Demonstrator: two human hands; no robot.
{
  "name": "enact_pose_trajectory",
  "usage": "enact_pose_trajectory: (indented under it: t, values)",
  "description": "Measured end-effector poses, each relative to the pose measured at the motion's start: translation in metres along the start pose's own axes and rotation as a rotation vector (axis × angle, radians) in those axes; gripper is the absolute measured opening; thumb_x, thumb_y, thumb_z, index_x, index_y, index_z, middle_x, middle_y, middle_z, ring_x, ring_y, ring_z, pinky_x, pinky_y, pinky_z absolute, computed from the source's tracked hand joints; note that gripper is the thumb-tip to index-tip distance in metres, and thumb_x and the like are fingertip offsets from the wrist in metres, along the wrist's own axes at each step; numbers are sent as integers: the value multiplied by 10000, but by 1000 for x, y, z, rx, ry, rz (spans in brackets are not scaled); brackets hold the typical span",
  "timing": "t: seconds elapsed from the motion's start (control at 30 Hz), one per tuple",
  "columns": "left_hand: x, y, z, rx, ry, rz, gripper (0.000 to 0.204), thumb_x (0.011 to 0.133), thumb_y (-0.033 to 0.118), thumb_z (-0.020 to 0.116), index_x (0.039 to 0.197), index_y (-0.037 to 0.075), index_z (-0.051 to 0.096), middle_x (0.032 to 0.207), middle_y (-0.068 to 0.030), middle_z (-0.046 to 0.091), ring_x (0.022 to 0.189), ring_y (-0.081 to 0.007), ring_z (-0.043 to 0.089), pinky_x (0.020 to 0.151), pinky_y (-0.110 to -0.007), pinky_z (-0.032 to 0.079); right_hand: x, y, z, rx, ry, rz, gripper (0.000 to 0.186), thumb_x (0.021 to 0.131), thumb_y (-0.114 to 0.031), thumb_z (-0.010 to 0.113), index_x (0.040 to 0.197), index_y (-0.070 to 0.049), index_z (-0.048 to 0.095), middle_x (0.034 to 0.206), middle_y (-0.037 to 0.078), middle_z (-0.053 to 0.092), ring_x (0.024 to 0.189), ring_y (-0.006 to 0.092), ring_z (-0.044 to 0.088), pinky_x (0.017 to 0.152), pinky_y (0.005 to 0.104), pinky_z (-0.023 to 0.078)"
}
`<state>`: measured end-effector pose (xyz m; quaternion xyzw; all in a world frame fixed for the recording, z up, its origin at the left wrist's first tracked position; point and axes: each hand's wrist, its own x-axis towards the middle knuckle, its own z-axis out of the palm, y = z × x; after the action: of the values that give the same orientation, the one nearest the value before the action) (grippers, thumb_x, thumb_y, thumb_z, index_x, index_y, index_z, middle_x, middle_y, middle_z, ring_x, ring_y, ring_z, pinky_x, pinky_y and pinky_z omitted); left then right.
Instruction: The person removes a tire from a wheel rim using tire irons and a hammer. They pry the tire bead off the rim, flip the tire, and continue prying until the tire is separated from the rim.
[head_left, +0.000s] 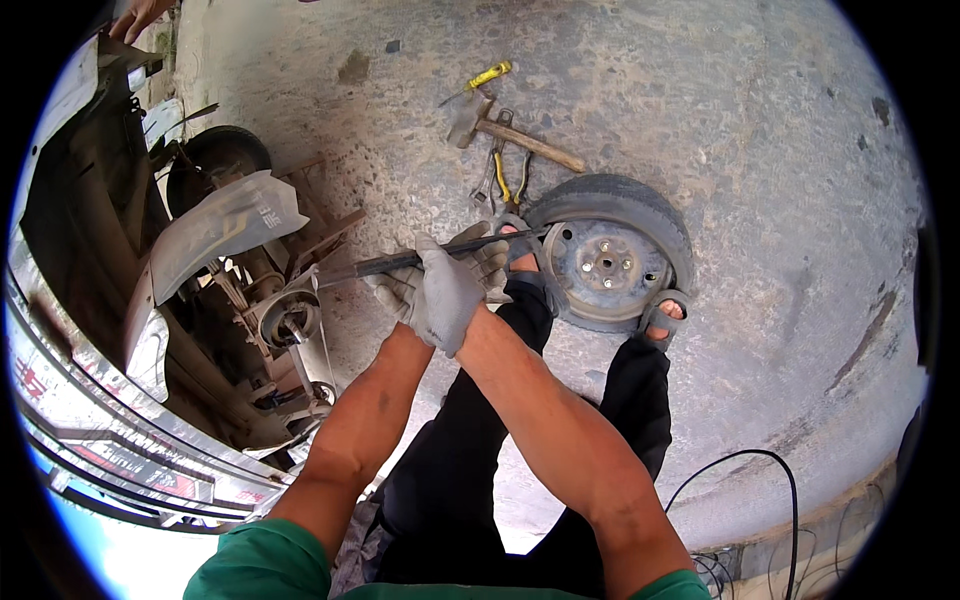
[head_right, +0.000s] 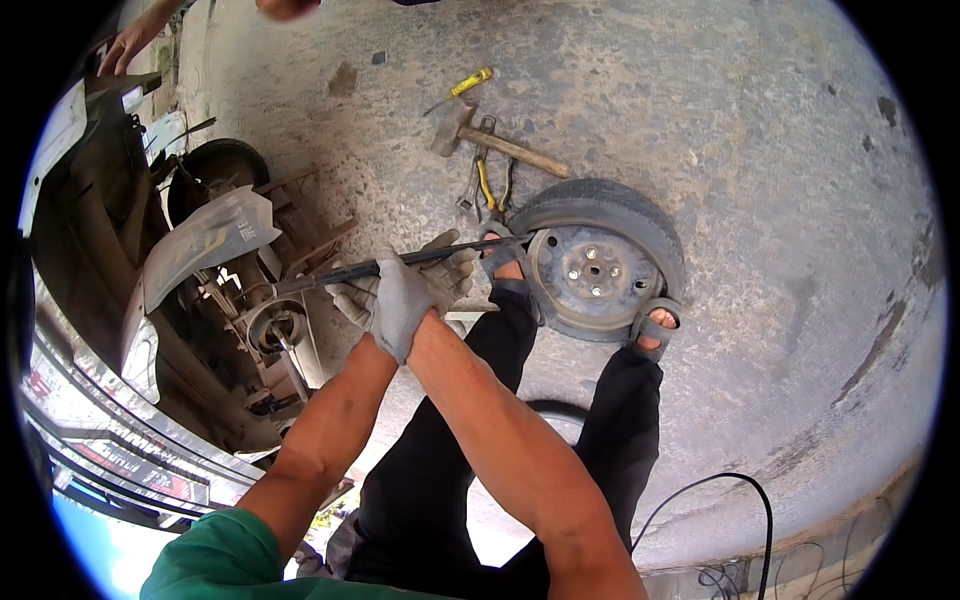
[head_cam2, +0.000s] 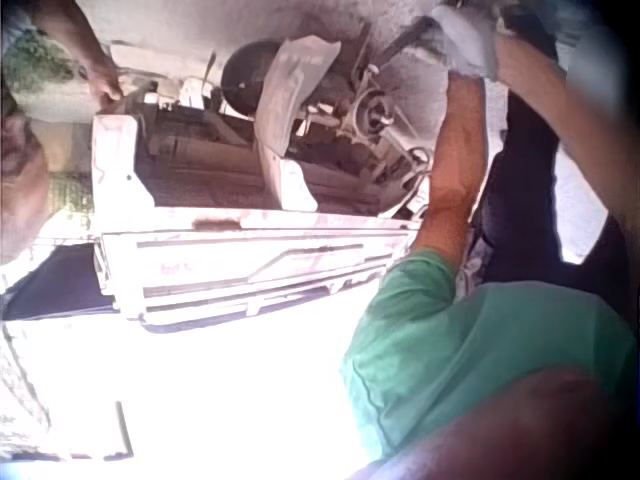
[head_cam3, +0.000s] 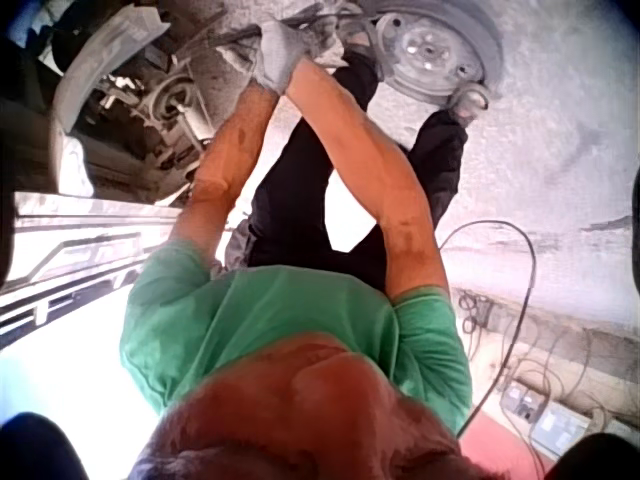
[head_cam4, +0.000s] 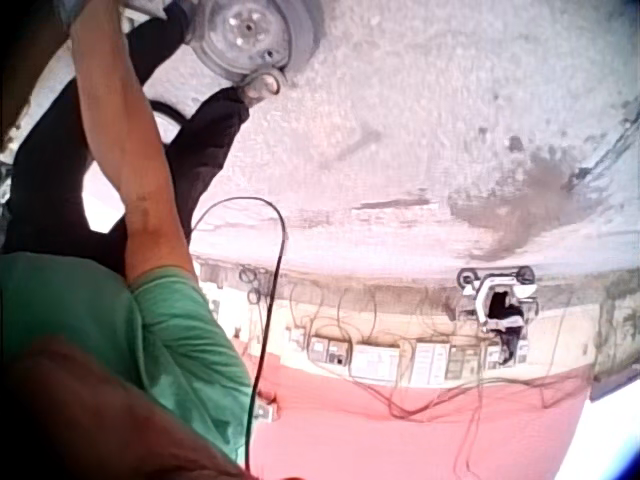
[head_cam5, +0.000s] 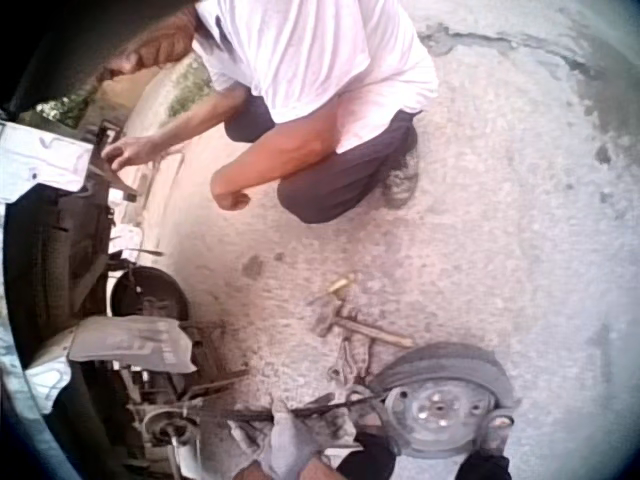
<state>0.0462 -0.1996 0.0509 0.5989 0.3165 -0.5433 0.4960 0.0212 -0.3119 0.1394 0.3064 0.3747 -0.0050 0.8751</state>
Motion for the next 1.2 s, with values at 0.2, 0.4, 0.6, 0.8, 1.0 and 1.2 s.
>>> enact_pose_trajectory:
  t: [0.2, 0.4, 0.6, 0.8, 1.0, 1.2]
  values:
    - [11, 30, 50, 462, -10, 66, 422, 1026, 423, 497, 1258, 75, 552, 1023, -167, 721, 882, -244, 706, 784, -368, 547, -53, 0, -10, -142, -105, 75, 453, 1021, -514, 465, 1124, -81, 551, 961, 101, 721, 824, 244, 726, 647, 326, 579]
    - [71, 87, 110, 841, -19, 19, 452, 1011, 529, 474, 1187, 127, 580, 885, -122, 735, 711, -204, 709, 655, -342, 554, -125, 19, -64, 29, -95, -39, 440, 1056, -454, 408, 1140, -79, 623, 994, 89, 707, 852, 239, 687, 753, 353, 545]
    - [113, 85, 141, 1008, -26, 92, 481, 1001, 573, 453, 1093, 127, 609, 863, -133, 738, 667, -228, 714, 588, -364, 553, -152, 35, -118, 155, -105, -122, 426, 1064, -424, 403, 1202, -80, 613, 1016, 78, 712, 893, 226, 691, 768, 341, 531]
    - [153, 104, 158, 1096, 119, 26, 511, 1001, 605, 402, 1041, 137, 602, 827, -115, 737, 587, -205, 668, 520, -368, 518, -154, 42, -152, 185, -58, -182, 431, 1057, -434, 418, 1205, -77, 607, 1007, 76, 712, 872, 225, 687, 770, 341, 531]
    - [164, 98, 145, 1042, 207, 78, 477, 1000, 571, 432, 964, 127, 604, 802, -99, 725, 568, -195, 649, 528, -368, 517, -151, 38, -188, 236, -20, -247, 432, 1058, -433, 417, 1201, -70, 602, 1026, 84, 704, 883, 225, 685, 757, 337, 531]
    - [82, 71, 146, 1210, -79, 143, 330, 991, 351, 562, 1009, 34, 654, 787, -144, 722, 600, -218, 685, 536, -340, 545, -170, 16, -188, 162, 48, -322, 417, 1056, -417, 429, 1210, -58, 578, 1005, 92, 697, 871, 226, 685, 750, 336, 543]
